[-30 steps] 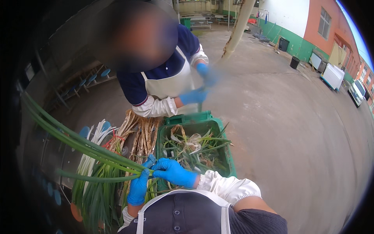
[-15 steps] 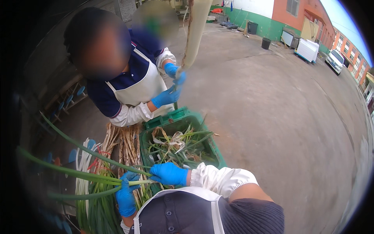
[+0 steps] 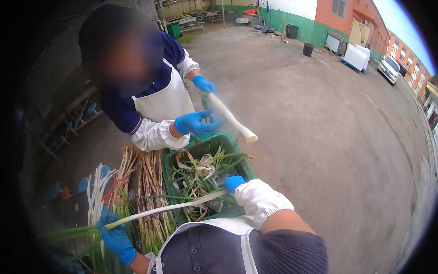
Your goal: The person trims green onions by hand, removing roots and outer layers. The cleaned onions are placed on a metal table while the trimmings are discarded into a green bin.
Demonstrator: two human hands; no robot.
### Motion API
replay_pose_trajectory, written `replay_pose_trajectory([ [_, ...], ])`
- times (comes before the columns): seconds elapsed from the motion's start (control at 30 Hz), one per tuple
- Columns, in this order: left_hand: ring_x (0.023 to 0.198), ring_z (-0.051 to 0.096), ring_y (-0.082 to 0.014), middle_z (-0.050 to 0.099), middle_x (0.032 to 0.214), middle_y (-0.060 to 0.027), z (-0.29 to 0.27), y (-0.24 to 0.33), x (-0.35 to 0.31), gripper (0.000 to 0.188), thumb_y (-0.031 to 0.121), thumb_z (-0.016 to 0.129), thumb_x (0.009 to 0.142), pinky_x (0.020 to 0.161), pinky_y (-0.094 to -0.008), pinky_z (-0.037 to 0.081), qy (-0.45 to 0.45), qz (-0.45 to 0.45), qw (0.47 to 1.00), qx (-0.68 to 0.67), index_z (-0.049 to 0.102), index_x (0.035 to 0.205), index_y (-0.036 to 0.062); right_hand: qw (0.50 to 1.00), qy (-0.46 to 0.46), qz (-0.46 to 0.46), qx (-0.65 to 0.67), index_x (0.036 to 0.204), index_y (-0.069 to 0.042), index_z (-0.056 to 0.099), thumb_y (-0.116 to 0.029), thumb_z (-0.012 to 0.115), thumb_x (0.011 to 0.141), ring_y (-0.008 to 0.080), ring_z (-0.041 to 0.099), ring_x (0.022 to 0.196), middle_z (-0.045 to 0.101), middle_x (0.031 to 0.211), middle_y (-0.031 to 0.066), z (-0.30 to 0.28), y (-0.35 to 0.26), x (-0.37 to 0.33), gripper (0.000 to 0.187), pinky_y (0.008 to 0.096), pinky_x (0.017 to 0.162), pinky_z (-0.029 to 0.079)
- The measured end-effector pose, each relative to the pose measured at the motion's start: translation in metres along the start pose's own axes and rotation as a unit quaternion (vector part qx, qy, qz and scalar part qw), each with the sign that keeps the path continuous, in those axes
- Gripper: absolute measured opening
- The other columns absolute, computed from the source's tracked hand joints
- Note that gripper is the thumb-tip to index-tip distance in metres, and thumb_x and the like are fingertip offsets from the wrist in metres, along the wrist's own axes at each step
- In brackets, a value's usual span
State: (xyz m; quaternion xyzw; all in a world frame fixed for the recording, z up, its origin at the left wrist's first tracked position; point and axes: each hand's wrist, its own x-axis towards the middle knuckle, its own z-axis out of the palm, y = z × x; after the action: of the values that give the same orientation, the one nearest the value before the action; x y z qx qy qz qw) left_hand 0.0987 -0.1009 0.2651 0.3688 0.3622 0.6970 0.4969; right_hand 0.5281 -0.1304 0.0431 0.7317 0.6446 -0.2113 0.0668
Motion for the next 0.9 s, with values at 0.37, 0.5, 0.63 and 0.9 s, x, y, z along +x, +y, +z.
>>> replay_pose_trajectory([
  [0.37, 0.09, 0.062, -0.015, 0.065, 0.104, -0.0108, -0.052, 0.089, 0.03, 0.053, 0.037, 0.042, 0.098, 0.073, -0.0248, 0.052, 0.103, 0.182, 0.977, -0.04, 0.043, 0.134, -0.0014, 0.992, 0.079, 0.08, 0.049, 0.087, -0.005, 0.067, -0.012, 0.055, 0.081, 0.0381, 0.065, 0.083, 0.066, 0.09, 0.0192, 0.008, 0.03, 0.0, 0.015, 0.0459, 0.069, 0.053],
  [0.5, 0.088, 0.065, -0.0138, 0.068, 0.101, -0.0092, -0.057, 0.11, 0.074, 0.056, 0.036, 0.044, 0.097, 0.078, -0.0269, 0.052, 0.024, 0.165, 0.979, -0.121, 0.039, 0.136, -0.0033, 0.986, 0.115, 0.119, 0.013, 0.084, -0.007, 0.065, -0.015, 0.051, 0.084, 0.0407, 0.063, 0.082, 0.065, 0.089, 0.0205, 0.036, 0.086, 0.008, 0.016, 0.0479, 0.068, 0.052],
  [0.63, 0.094, 0.065, -0.0239, 0.064, 0.107, -0.0172, -0.009, 0.073, 0.099, 0.036, 0.021, 0.051, 0.096, 0.08, -0.0357, 0.056, -0.032, 0.131, 0.973, -0.188, 0.053, 0.121, -0.0043, 0.98, 0.136, 0.131, 0.069, 0.086, -0.006, 0.067, -0.017, 0.054, 0.085, 0.0413, 0.062, 0.083, 0.065, 0.087, 0.0227, 0.027, 0.098, 0.002, 0.017, 0.0497, 0.069, 0.05],
  [0.9, 0.084, 0.066, -0.0196, 0.066, 0.099, -0.0151, 0.064, 0.03, 0.072, 0.033, 0.01, 0.054, 0.091, 0.066, -0.0261, 0.059, -0.096, 0.015, 0.992, -0.078, 0.054, 0.119, -0.0076, 0.891, 0.166, -0.163, 0.389, 0.12, -0.008, 0.061, -0.008, 0.066, 0.081, 0.0247, 0.063, 0.097, 0.065, 0.109, 0.0125, -0.075, -0.078, -0.001, 0.039, 0.0356, 0.086, 0.049],
])
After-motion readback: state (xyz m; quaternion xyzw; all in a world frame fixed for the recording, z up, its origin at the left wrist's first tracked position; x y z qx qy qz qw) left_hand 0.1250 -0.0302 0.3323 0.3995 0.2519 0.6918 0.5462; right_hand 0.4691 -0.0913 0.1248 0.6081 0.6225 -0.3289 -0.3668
